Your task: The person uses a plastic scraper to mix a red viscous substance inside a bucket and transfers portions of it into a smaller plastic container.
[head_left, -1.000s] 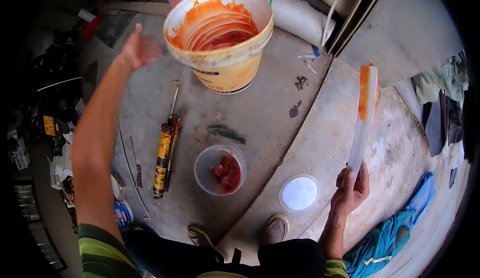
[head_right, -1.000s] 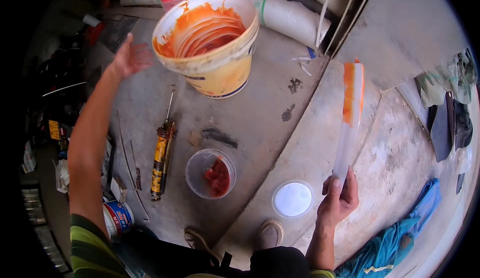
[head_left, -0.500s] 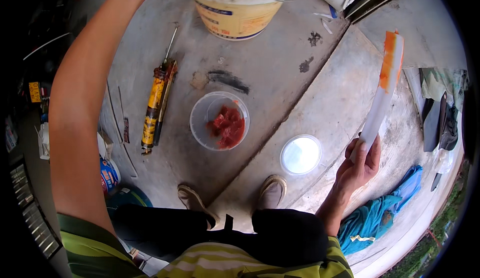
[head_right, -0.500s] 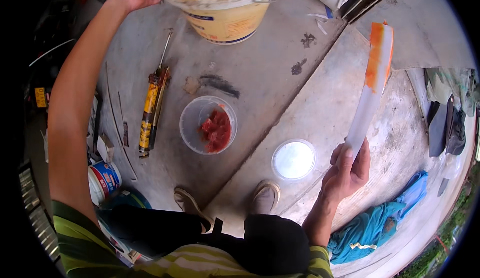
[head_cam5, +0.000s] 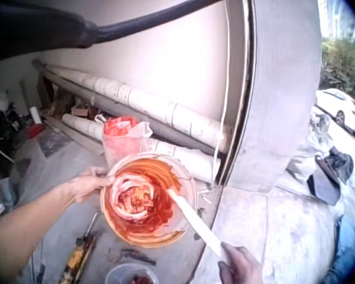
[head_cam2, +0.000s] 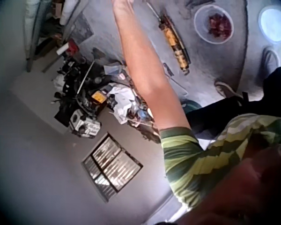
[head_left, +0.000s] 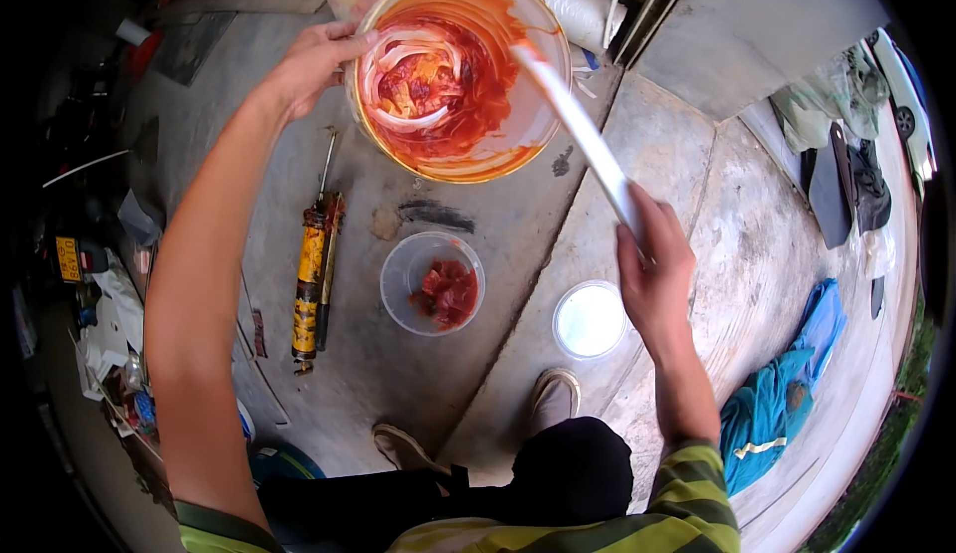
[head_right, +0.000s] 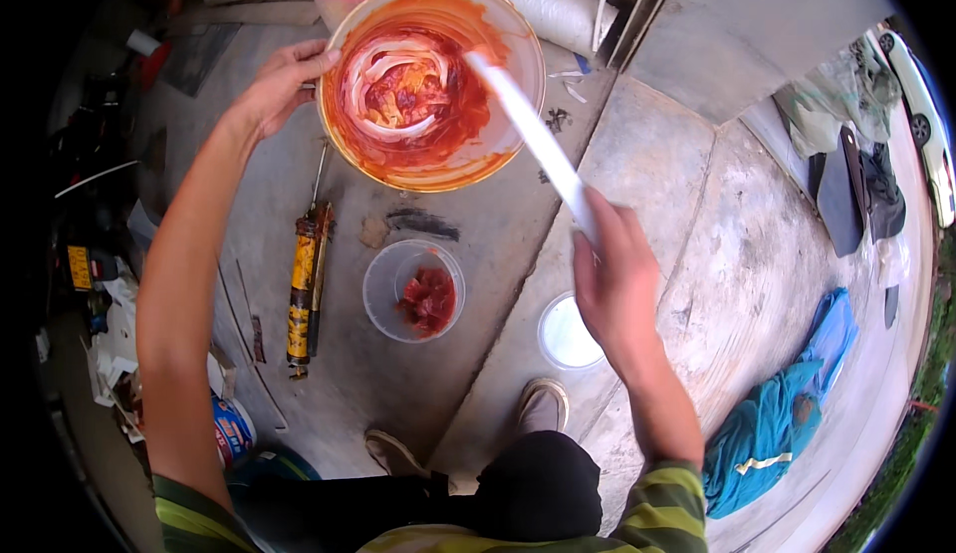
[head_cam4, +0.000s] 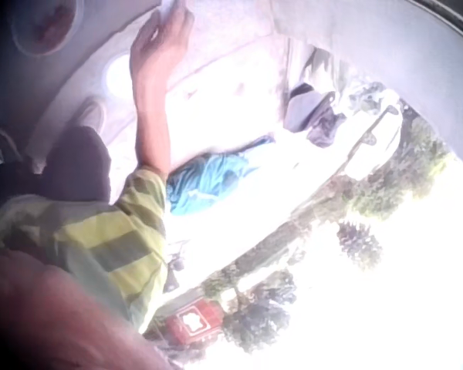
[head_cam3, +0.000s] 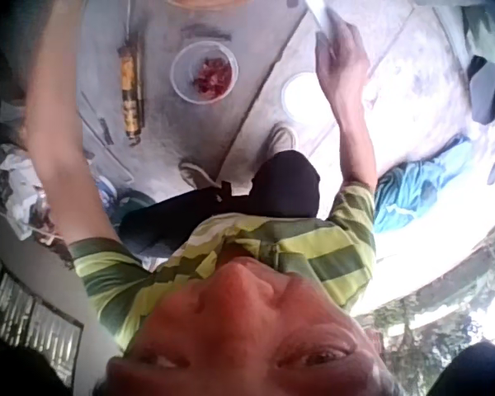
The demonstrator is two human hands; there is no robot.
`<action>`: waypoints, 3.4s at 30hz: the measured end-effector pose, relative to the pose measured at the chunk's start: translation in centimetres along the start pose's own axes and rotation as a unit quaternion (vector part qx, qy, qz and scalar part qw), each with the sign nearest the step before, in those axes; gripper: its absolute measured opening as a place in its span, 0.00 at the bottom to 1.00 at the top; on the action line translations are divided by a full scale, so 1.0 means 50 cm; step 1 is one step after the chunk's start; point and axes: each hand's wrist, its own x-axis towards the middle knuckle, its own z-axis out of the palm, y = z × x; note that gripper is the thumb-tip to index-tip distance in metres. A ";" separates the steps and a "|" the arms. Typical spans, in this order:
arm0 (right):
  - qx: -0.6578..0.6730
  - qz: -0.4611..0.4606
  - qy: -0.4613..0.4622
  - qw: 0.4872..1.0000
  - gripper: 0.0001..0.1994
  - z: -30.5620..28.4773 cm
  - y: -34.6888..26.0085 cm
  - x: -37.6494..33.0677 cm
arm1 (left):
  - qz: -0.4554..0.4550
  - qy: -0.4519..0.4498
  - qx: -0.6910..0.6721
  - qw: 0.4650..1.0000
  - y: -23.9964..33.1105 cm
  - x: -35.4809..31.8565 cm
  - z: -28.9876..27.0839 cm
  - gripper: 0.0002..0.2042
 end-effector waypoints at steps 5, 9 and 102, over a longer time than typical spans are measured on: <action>-0.252 -0.143 -0.077 0.954 0.20 0.108 0.052 0.156 | 0.032 -0.049 0.063 0.996 0.051 0.017 0.077 0.33; -0.415 -0.258 -0.097 0.867 0.16 0.200 0.095 0.263 | 0.106 -0.054 0.125 0.985 0.055 0.054 0.105 0.27; -0.023 -0.164 -0.215 0.962 0.18 0.166 0.139 -0.303 | -0.194 0.243 -0.059 0.949 -0.544 -0.417 0.132 0.15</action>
